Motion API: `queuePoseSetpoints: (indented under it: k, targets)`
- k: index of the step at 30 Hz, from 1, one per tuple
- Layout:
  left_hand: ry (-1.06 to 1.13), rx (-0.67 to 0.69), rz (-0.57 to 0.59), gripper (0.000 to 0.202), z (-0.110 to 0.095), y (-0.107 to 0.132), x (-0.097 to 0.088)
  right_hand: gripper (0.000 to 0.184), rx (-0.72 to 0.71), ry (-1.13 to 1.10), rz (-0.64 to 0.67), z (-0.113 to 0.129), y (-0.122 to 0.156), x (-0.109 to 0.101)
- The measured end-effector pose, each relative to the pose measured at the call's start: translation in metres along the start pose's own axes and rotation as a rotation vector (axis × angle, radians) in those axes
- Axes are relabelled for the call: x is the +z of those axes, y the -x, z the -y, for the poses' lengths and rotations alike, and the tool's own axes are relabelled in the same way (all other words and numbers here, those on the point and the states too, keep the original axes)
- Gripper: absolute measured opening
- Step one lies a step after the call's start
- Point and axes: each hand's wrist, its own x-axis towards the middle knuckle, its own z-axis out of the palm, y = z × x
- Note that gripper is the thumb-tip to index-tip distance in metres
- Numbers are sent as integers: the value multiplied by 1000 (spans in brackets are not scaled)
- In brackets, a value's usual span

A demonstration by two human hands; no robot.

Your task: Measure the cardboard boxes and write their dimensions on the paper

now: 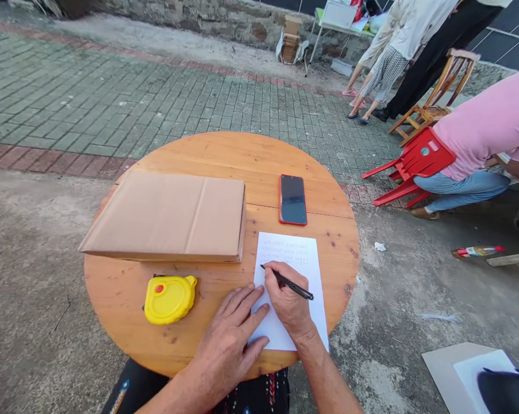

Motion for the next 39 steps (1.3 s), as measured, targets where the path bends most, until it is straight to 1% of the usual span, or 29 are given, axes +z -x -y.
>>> queuePoseSetpoints:
  k: [27, 30, 36, 39]
  targets:
    - [13, 2, 11, 43, 0, -1, -2, 16, 7, 2, 21, 1, -2, 1]
    - [10, 4, 13, 42, 1, -1, -2, 17, 31, -10, 27, 1, -2, -1]
    - [11, -3, 20, 43, 0, -1, -2, 19, 136, -60, -82, -2, 2, -1]
    - [4, -11, 28, 43, 0, -1, -2, 19, 158, -71, -92, -3, 2, 0]
